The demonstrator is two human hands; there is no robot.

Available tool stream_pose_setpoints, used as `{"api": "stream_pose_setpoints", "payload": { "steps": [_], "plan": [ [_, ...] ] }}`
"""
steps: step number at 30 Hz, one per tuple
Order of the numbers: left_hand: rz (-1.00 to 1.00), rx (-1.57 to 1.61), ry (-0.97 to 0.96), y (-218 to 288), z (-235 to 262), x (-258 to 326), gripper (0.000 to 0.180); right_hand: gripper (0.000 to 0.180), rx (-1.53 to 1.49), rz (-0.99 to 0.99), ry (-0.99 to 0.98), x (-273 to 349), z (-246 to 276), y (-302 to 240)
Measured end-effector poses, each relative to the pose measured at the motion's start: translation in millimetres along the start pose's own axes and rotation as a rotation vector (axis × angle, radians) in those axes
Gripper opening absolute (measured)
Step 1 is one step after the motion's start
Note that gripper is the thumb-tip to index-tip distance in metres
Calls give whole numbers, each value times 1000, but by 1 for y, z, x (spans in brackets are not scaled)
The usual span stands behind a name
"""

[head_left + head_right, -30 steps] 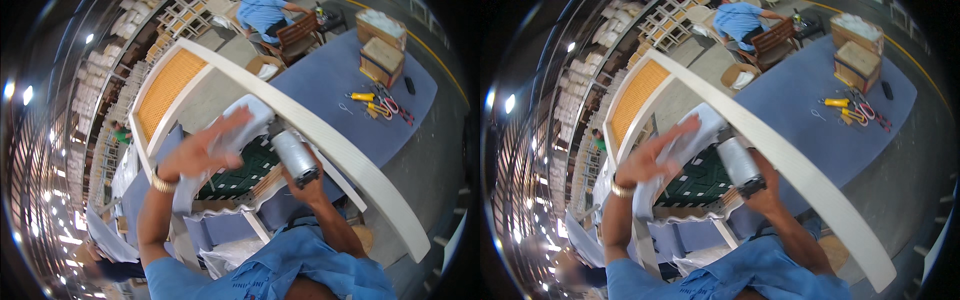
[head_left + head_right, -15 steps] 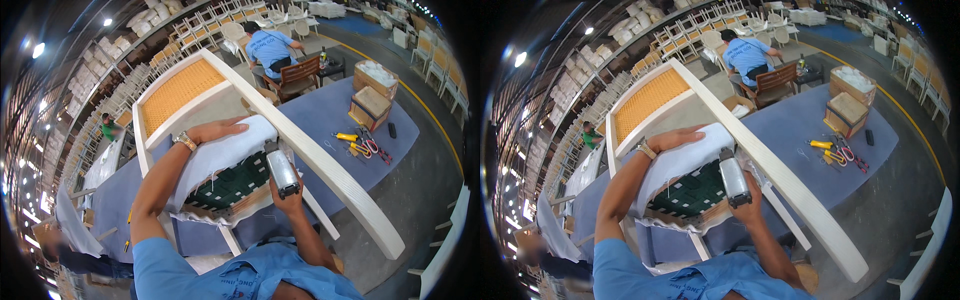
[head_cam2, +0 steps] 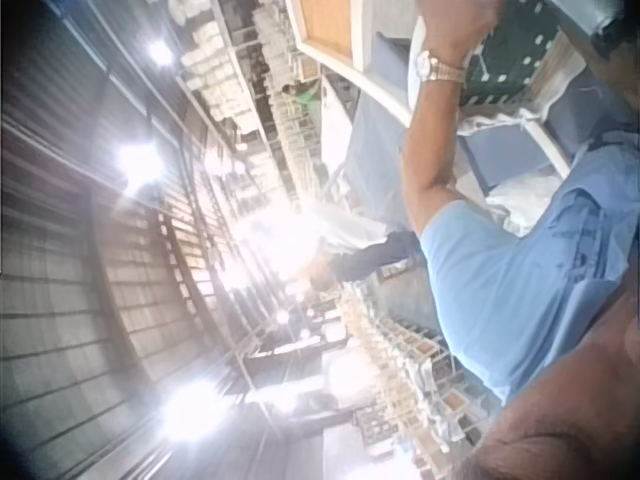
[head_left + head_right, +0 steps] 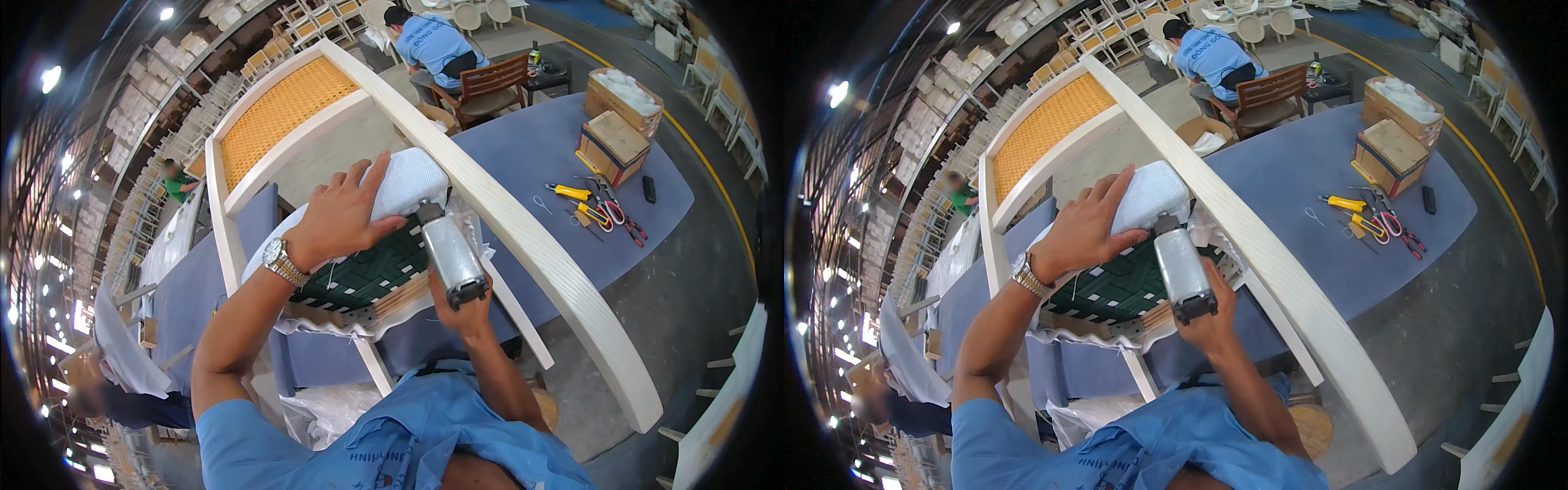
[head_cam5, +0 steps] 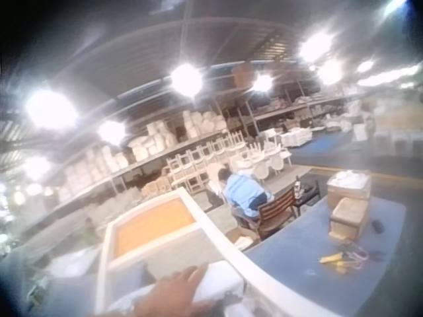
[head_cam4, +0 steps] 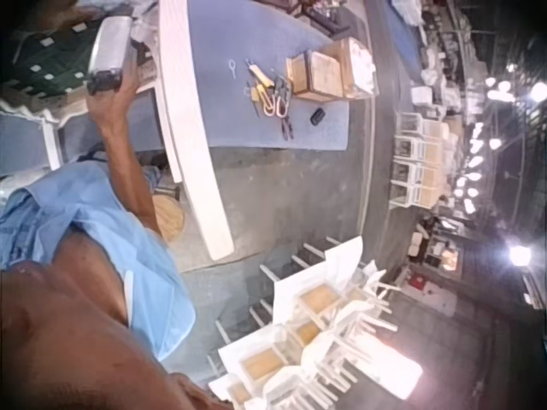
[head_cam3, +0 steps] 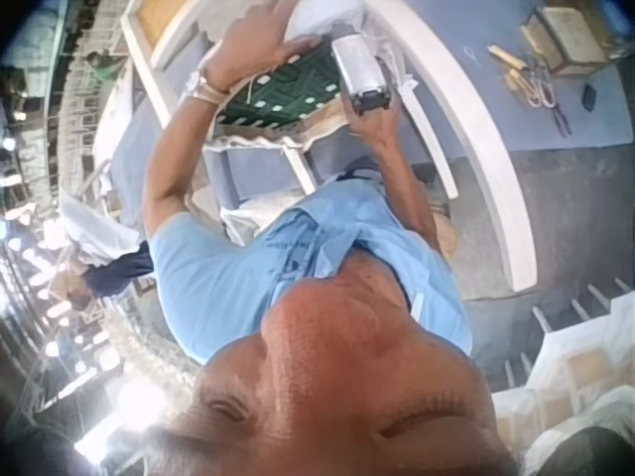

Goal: The person staples white fabric onto a chair seat frame using a pneumatic staple gun. They repeatedly pull, smooth, and staple the fabric around the edges, flip the chair to access different sides, and trim excess material with a utility knife.

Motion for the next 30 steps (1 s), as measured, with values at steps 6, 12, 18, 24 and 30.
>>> {"api": "stream_pose_setpoints", "payload": {
  "steps": [6,12,18,24,30],
  "plan": [
    [16,-22,-5,4,-1,-3,99,32,47,101,56,-1,-8,-20],
    [3,-23,-18,3,-2,-4,103,46,-108,50,-42,-9,-6,-34],
    [35,8,-74,6,-1,-5,108,50,-107,7,-159,-6,-9,-33],
    [-154,-24,-129,14,3,11,101,58,-48,-19,-178,-10,-7,-40],
    [-108,957,-245,-71,33,-3,75,47,-31,-64,18,7,-3,-1]
  ]
}}
Point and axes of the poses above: each hand's wrist, its own x-axis away from the middle knuckle, its own z-axis out of the back of the hand, y = z × x, the point moved 4 cm from there along -x, towards the middle knuckle, and after that the axes turned 10 degrees about x, right-handed, at the moved point
